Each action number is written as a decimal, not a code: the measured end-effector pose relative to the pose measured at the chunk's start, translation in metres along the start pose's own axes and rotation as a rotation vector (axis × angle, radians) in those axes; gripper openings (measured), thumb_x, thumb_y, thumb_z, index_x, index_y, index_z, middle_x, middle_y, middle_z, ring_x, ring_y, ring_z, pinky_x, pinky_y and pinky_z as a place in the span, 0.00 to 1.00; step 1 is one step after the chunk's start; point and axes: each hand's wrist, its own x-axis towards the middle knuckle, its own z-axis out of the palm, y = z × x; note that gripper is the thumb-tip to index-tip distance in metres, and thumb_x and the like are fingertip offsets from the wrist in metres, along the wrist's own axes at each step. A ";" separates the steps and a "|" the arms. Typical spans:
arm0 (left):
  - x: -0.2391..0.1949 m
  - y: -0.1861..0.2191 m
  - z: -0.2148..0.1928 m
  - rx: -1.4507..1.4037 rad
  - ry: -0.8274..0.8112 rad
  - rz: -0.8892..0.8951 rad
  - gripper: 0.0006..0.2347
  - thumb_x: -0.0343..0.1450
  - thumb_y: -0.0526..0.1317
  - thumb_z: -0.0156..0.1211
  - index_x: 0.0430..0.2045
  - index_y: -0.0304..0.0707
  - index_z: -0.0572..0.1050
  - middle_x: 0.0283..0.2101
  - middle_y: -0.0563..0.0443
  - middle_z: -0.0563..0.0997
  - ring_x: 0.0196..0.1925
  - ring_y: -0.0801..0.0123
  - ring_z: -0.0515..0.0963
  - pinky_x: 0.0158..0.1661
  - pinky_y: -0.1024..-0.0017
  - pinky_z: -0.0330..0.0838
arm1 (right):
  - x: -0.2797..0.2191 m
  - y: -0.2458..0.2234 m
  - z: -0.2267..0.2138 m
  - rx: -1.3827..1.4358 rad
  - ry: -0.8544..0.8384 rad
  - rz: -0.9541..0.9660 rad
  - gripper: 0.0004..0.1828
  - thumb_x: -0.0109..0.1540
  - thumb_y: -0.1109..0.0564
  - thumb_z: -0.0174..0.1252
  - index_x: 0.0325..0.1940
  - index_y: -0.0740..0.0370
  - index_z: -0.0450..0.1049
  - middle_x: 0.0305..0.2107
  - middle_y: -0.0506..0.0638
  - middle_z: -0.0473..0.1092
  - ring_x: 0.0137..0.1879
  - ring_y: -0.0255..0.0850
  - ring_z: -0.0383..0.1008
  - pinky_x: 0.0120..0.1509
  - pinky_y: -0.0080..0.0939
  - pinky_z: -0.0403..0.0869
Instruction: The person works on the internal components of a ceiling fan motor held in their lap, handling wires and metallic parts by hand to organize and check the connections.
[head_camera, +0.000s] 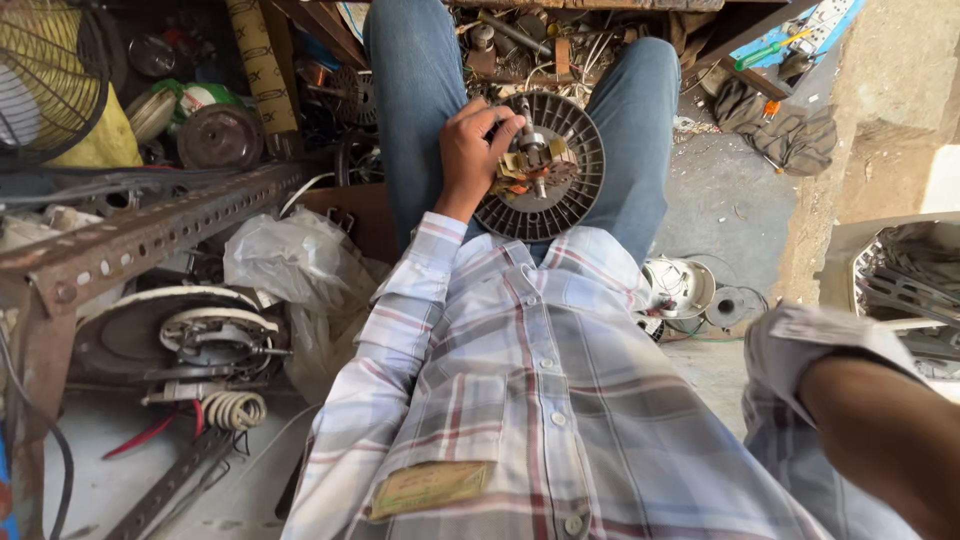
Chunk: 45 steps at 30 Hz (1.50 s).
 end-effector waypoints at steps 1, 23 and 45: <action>-0.001 -0.001 -0.001 0.015 -0.001 0.006 0.08 0.70 0.40 0.70 0.28 0.33 0.82 0.24 0.47 0.77 0.24 0.61 0.76 0.26 0.64 0.66 | -0.002 -0.003 -0.003 -0.008 -0.017 0.004 0.10 0.66 0.63 0.60 0.51 0.69 0.77 0.43 0.54 0.74 0.51 0.41 0.73 0.56 0.39 0.71; -0.003 -0.017 0.003 -0.020 -0.021 0.092 0.11 0.72 0.41 0.70 0.27 0.29 0.81 0.24 0.48 0.74 0.23 0.66 0.72 0.26 0.67 0.62 | -0.081 0.016 -0.025 -0.115 0.126 0.409 0.07 0.66 0.62 0.63 0.47 0.67 0.79 0.38 0.52 0.76 0.43 0.38 0.76 0.48 0.37 0.73; 0.011 -0.015 -0.007 -0.001 -0.095 0.196 0.10 0.75 0.44 0.68 0.30 0.36 0.80 0.30 0.47 0.77 0.31 0.55 0.79 0.32 0.61 0.70 | 0.070 0.265 -0.025 -0.149 -0.251 0.461 0.06 0.66 0.60 0.65 0.44 0.66 0.82 0.33 0.50 0.78 0.36 0.34 0.78 0.41 0.34 0.75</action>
